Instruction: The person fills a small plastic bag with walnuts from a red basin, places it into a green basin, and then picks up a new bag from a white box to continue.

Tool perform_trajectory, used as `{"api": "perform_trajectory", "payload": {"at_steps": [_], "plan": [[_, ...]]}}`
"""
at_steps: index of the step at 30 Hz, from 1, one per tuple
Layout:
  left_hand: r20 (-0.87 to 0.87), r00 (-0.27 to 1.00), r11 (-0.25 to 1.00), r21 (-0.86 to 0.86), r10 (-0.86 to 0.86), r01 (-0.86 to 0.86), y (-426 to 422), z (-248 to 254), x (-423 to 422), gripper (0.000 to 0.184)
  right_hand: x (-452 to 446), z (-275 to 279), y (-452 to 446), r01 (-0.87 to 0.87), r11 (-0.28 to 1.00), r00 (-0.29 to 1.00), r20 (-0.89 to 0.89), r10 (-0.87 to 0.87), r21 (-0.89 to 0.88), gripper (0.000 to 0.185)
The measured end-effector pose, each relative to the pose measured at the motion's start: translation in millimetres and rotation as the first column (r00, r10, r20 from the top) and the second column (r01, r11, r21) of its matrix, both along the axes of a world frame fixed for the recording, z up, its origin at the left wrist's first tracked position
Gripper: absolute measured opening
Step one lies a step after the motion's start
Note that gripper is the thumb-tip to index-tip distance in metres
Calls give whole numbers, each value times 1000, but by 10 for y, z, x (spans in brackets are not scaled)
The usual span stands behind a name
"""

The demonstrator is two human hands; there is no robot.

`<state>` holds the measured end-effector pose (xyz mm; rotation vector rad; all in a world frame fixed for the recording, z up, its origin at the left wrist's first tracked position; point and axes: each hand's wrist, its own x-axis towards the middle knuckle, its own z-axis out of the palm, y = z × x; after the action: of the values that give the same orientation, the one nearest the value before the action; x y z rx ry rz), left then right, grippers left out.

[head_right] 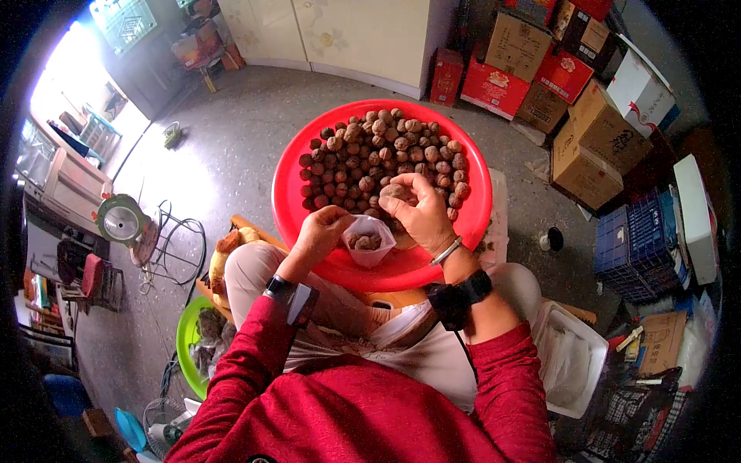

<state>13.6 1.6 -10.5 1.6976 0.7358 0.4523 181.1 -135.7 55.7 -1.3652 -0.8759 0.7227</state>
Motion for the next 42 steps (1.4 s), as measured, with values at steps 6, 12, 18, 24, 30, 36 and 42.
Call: {"api": "perform_trajectory", "payload": {"at_steps": [6,12,18,24,30,36,42], "plan": [[-9,1000,1000,12,11,-11,-10,12,0,17,-111,16,-2,37,990,934,347,-82,132,30],[2,1000,1000,15,16,-16,19,-49,5,18,-175,-141,8,-50,998,745,663,70,-50,37],[48,998,999,-4,44,-44,19,-91,15,16,-75,-140,-31,-13,995,734,674,76,-98,24],[40,999,1000,-4,4,-4,17,-83,8,15,-116,-310,-35,-80,989,631,762,145,-122,16],[45,998,999,-28,34,-33,19,-102,12,18,-99,-233,-63,-53,944,703,659,266,-324,25],[11,997,997,-3,77,-77,21,-124,28,18,-82,-236,-133,-13,891,669,658,345,-454,50],[-128,981,936,339,147,-96,-10,4,-4,20,-143,-460,-115,57,901,592,741,316,-430,15]]}}
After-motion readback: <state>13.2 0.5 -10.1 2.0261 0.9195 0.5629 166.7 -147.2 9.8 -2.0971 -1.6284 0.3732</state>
